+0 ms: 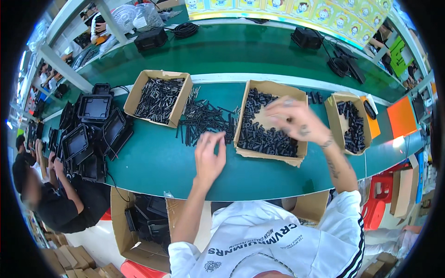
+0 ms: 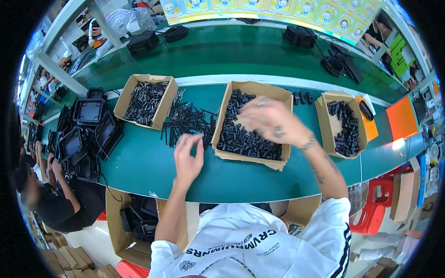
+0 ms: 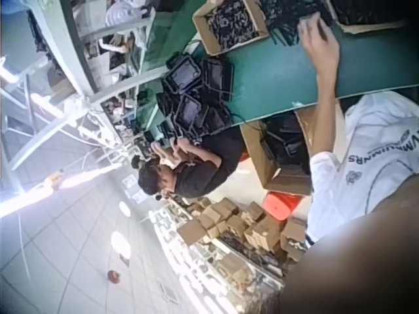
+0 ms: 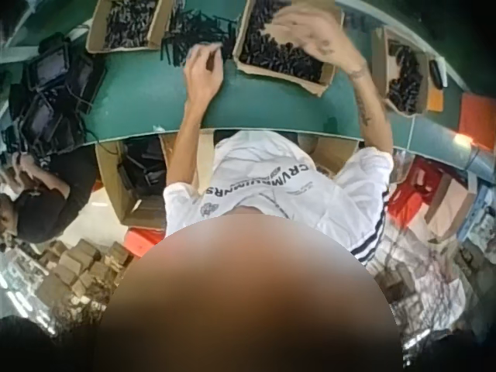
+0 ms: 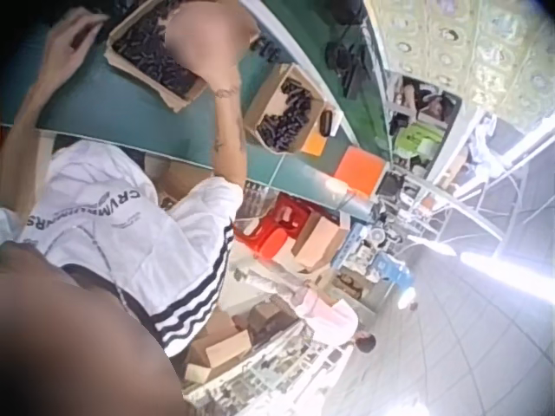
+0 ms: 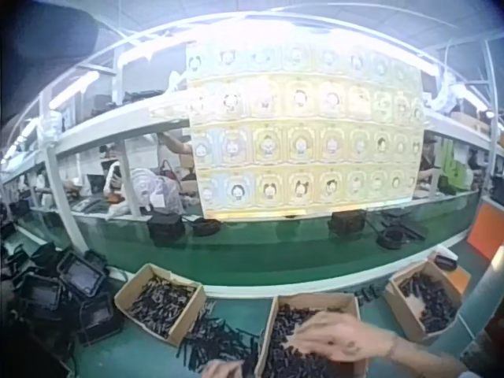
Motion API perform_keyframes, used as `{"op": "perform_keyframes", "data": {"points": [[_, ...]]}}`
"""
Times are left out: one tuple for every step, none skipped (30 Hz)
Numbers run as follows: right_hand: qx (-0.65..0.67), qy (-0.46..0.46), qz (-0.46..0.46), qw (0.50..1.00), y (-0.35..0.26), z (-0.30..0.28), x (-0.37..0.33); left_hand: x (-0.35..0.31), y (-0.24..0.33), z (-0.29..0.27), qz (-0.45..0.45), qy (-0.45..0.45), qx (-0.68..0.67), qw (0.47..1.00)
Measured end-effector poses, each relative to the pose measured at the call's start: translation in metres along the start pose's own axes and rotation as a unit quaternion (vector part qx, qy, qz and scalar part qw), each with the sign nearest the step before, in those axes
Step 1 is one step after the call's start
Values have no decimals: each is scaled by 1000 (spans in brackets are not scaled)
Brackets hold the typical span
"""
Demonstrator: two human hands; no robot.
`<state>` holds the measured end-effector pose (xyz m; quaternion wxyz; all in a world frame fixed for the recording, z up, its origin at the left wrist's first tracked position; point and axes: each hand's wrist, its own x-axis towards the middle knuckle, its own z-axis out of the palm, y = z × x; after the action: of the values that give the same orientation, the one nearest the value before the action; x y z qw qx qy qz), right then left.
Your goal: Assembling black protective plastic cases by inserting hinges and pins on a production line.
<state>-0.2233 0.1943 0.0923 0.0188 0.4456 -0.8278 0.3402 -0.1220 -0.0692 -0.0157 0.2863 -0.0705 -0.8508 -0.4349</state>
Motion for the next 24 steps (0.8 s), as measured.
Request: {"op": "perform_keyframes", "data": {"points": [[14,-3,-75,997,3,18,21,15,-5,6,12,9,22,1000],[30,-15,-137,990,8,36,43,28,-10,11,16,14,40,999],[7,-33,-152,988,13,55,62,42,-15,16,31,13,48,998],[-24,-67,-151,986,18,68,76,53,-18,20,48,16,63,997],[-45,-96,-168,980,24,72,82,62,-22,21,60,-10,82,995],[-41,-86,-180,979,29,75,86,69,-25,20,59,-47,102,992],[-49,-116,-131,983,34,76,88,76,-27,22,40,-70,77,994],[-75,-170,-48,981,37,75,88,82,-30,22,61,-49,71,994],[-56,-137,-48,988,40,73,86,88,-33,23,84,-72,84,990],[-39,-127,-74,988,41,71,84,93,-36,25,107,-96,92,985],[-50,-136,-46,988,42,69,83,99,-39,27,115,-137,88,980],[-63,-147,-18,987,42,68,84,103,-42,30,103,-145,90,980],[-78,-188,31,979,44,66,88,107,-44,31,104,-193,113,969],[-83,-196,47,976,46,66,91,110,-47,33,105,-238,136,956],[-154,-206,90,962,48,66,96,110,-48,35,103,-253,138,952],[-218,-208,117,946,51,66,100,111,-50,36,108,-251,135,952],[-218,-241,138,936,55,67,106,111,-52,37,101,-261,128,952],[-222,-248,151,931,58,67,108,111,-54,38,94,-270,122,950],[-173,-247,126,945,61,68,111,110,-56,38,94,-272,117,951],[-127,-254,110,952,62,70,111,108,-57,38,99,-274,118,949],[-119,-249,77,958,64,73,111,109,-59,38,102,-274,124,948],[-114,-234,55,964,66,73,112,108,-60,38,106,-267,118,950],[-95,-251,75,960,67,73,113,106,-60,38,114,-264,122,950],[-68,-265,84,958,68,74,114,105,-60,38,120,-266,131,948]]}}
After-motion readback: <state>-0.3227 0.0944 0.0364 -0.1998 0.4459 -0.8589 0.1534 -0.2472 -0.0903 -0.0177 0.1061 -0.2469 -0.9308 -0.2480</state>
